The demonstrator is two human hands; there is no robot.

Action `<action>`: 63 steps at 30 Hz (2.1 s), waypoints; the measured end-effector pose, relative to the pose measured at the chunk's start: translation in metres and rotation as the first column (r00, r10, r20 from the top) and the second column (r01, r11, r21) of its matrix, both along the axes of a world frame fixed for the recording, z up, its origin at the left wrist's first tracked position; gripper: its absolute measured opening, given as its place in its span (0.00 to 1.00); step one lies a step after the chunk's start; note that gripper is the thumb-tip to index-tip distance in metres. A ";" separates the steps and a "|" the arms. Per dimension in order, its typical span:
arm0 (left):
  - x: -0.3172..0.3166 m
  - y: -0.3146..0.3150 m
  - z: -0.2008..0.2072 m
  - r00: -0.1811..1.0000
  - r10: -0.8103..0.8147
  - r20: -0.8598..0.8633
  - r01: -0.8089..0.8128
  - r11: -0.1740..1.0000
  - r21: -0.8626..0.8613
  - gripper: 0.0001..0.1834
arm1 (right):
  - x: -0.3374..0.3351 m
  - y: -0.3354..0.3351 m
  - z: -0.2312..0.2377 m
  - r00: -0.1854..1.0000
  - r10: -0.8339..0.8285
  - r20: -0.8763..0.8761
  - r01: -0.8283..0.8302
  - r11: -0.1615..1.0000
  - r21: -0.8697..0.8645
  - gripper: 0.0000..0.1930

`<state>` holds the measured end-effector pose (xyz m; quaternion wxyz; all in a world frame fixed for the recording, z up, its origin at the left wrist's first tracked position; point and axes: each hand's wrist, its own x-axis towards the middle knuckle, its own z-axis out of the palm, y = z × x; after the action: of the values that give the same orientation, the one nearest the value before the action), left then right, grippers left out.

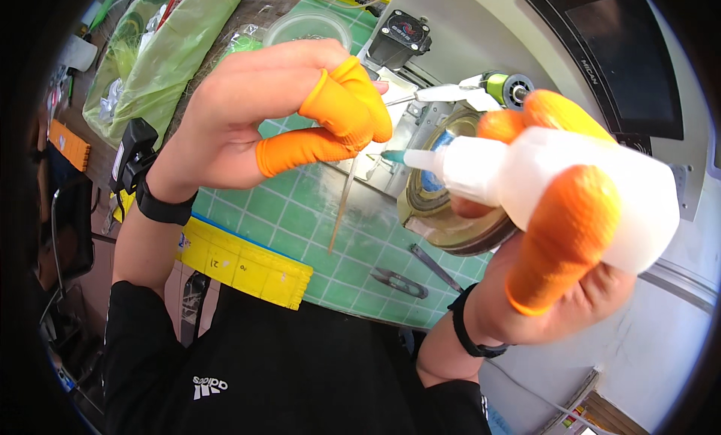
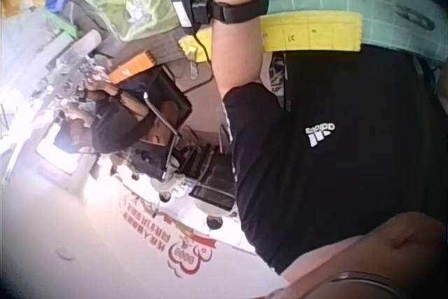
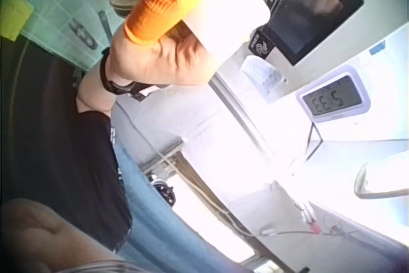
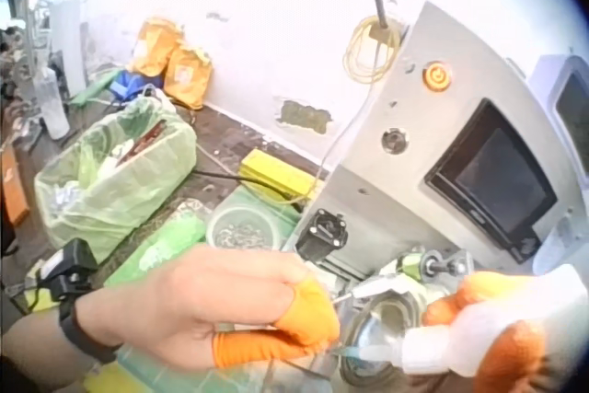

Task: Assembling small metal components using glue, a lighter for heat-shrink/curing, and manual tools at a workstation.

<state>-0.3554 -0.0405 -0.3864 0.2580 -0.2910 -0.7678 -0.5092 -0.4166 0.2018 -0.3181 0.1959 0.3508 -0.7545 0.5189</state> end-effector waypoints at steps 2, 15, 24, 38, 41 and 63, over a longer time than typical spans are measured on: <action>0.000 0.002 0.002 1.000 -0.008 0.008 0.008 1.000 -0.009 0.10 | 0.002 -0.004 0.003 0.999 0.029 0.029 -0.028 0.999 -0.034 0.34; 0.000 -0.005 -0.012 0.987 -0.051 0.154 0.031 0.991 0.130 0.08 | 0.051 0.202 -0.014 0.973 -0.026 0.229 0.062 0.987 -0.150 0.36; 0.004 -0.036 -0.025 0.971 0.016 0.239 -0.029 0.998 0.052 0.13 | 0.058 0.364 -0.027 0.580 -0.674 0.457 0.194 0.659 0.726 0.19; -0.011 -0.043 -0.041 0.931 0.264 0.254 -0.269 0.963 -0.017 0.19 | 0.057 0.408 -0.074 0.474 -0.764 0.438 0.338 0.617 0.711 0.19; -0.014 -0.035 -0.035 0.931 0.231 0.284 -0.257 0.965 0.056 0.19 | 0.067 0.422 -0.084 0.595 -0.746 0.298 0.316 0.558 0.767 0.18; -0.042 -0.036 -0.039 0.918 0.224 0.329 -0.261 0.962 0.076 0.16 | 0.193 0.454 -0.130 0.314 0.220 0.924 0.438 0.830 -0.347 0.19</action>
<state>-0.3970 -0.0764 -0.4250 0.2093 -0.0922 -0.7979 -0.5577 -0.2234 0.6563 -0.4479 -0.1535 -0.1448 -0.5652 0.7975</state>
